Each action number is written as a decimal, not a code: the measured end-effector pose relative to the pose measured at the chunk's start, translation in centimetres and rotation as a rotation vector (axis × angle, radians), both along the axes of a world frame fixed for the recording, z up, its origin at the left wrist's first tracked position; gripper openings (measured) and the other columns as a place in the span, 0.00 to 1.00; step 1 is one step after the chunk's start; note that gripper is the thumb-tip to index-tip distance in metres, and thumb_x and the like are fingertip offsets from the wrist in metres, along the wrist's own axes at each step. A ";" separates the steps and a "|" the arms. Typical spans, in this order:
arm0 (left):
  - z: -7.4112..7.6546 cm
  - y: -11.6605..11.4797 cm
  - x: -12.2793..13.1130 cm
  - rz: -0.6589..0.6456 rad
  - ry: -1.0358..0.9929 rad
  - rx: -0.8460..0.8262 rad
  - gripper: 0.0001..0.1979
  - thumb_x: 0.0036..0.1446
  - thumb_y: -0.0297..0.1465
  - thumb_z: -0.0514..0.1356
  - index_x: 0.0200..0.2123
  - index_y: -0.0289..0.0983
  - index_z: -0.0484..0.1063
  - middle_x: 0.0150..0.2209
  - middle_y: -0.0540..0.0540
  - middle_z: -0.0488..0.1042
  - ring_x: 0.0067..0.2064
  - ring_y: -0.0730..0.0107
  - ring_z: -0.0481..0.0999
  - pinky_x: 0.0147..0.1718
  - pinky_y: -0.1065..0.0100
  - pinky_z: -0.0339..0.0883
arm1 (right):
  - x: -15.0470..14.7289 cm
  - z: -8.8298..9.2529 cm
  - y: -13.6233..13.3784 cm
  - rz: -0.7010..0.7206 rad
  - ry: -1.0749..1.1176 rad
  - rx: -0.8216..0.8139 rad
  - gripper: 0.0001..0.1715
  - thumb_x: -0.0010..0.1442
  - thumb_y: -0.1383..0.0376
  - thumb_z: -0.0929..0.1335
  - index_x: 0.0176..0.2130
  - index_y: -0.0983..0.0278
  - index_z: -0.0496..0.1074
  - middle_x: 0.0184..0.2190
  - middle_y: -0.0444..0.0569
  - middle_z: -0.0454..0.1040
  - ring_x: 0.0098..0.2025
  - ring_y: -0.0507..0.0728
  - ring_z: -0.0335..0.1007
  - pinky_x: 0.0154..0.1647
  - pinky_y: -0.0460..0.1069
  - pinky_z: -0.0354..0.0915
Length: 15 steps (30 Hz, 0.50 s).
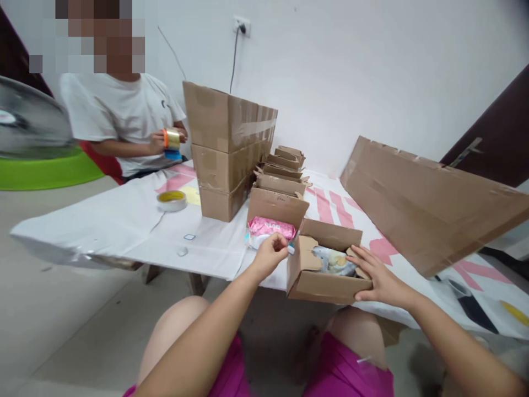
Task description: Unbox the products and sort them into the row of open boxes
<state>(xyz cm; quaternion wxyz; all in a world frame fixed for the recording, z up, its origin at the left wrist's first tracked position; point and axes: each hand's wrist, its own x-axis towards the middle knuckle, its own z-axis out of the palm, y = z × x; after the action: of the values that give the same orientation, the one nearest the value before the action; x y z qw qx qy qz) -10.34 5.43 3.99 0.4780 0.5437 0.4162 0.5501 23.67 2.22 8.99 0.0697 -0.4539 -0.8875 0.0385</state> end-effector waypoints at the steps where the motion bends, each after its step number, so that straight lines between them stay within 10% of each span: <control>1: 0.6 -0.4 -0.2 0.016 -0.016 0.027 0.09 0.43 0.31 0.61 0.26 0.38 0.61 0.24 0.55 0.63 0.27 0.76 0.63 0.29 0.73 0.57 | -0.5 0.6 -0.2 0.003 0.019 0.008 0.54 0.45 0.36 0.69 0.63 0.57 0.59 0.69 0.57 0.47 0.69 0.72 0.40 0.64 0.68 0.48; 7: 3.4 -4.8 0.6 0.093 0.138 0.425 0.04 0.50 0.27 0.57 0.27 0.39 0.64 0.27 0.51 0.67 0.32 0.71 0.67 0.34 0.69 0.62 | -7.6 4.1 -3.9 0.076 0.412 0.217 0.28 0.59 0.46 0.66 0.51 0.60 0.68 0.47 0.55 0.72 0.51 0.63 0.66 0.53 0.60 0.62; 15: 4.0 -7.7 1.8 -0.097 0.233 0.711 0.08 0.54 0.21 0.56 0.32 0.40 0.66 0.29 0.50 0.69 0.33 0.70 0.70 0.34 0.68 0.64 | -12.9 4.4 -6.4 0.221 0.484 0.317 0.07 0.62 0.63 0.64 0.32 0.61 0.69 0.28 0.47 0.74 0.35 0.57 0.68 0.41 0.54 0.64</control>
<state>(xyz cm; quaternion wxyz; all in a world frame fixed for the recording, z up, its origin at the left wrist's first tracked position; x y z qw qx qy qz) -8.53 -2.26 7.95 0.2343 0.7538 0.2245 0.5713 10.73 -4.14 13.38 0.3443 -0.3160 -0.8840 0.0140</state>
